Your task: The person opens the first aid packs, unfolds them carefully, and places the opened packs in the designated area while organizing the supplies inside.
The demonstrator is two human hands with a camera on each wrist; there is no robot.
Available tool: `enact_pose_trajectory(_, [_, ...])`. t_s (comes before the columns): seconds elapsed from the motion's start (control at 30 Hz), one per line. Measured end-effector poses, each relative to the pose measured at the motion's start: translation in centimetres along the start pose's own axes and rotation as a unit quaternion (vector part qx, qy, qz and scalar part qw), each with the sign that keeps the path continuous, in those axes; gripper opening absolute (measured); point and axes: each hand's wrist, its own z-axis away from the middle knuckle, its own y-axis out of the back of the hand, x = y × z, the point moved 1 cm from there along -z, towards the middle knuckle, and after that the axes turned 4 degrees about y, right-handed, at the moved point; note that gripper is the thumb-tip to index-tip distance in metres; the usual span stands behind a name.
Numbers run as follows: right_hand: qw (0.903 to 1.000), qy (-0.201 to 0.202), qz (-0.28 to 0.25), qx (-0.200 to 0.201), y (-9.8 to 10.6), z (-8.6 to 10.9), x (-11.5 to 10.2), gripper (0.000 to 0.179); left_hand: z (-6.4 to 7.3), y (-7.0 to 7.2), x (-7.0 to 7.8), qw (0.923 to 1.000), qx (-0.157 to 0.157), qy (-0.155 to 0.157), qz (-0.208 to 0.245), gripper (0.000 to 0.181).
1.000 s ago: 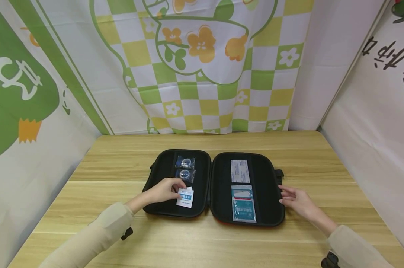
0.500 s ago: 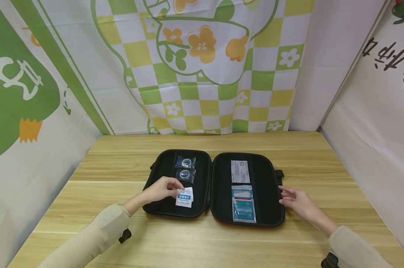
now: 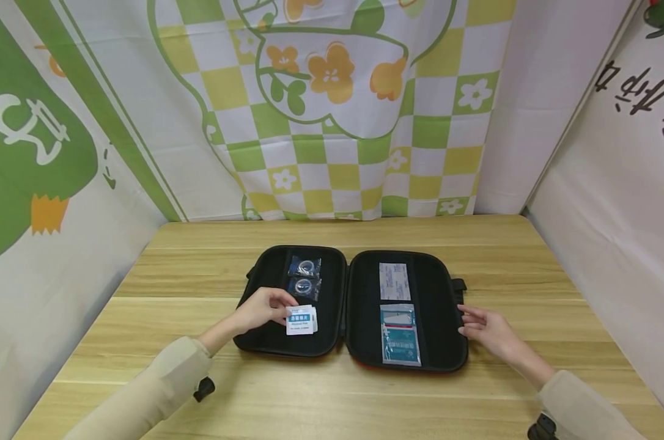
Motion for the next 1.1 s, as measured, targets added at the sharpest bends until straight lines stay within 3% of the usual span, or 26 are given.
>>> enact_pose_trajectory(0.47, [1.0000, 0.004, -0.006, 0.004, 0.0, 0.0, -0.3, 0.052, 0.5, 1.6, -0.3, 0.9982, 0.060, -0.008, 0.004, 0.018])
enact_pose_trajectory(0.7, [1.0000, 0.006, -0.006, 0.003, 0.0, 0.0, -0.2, 0.052, 0.7, 2.7, -0.4, 0.9974, 0.071, -0.011, -0.006, 0.018])
enact_pose_trajectory(1.1, [1.0000, 0.004, -0.006, -0.002, 0.0, 0.0, 0.1, 0.052, 1.1, 4.8, -0.9, 0.9926, 0.118, 0.018, -0.024, 0.017])
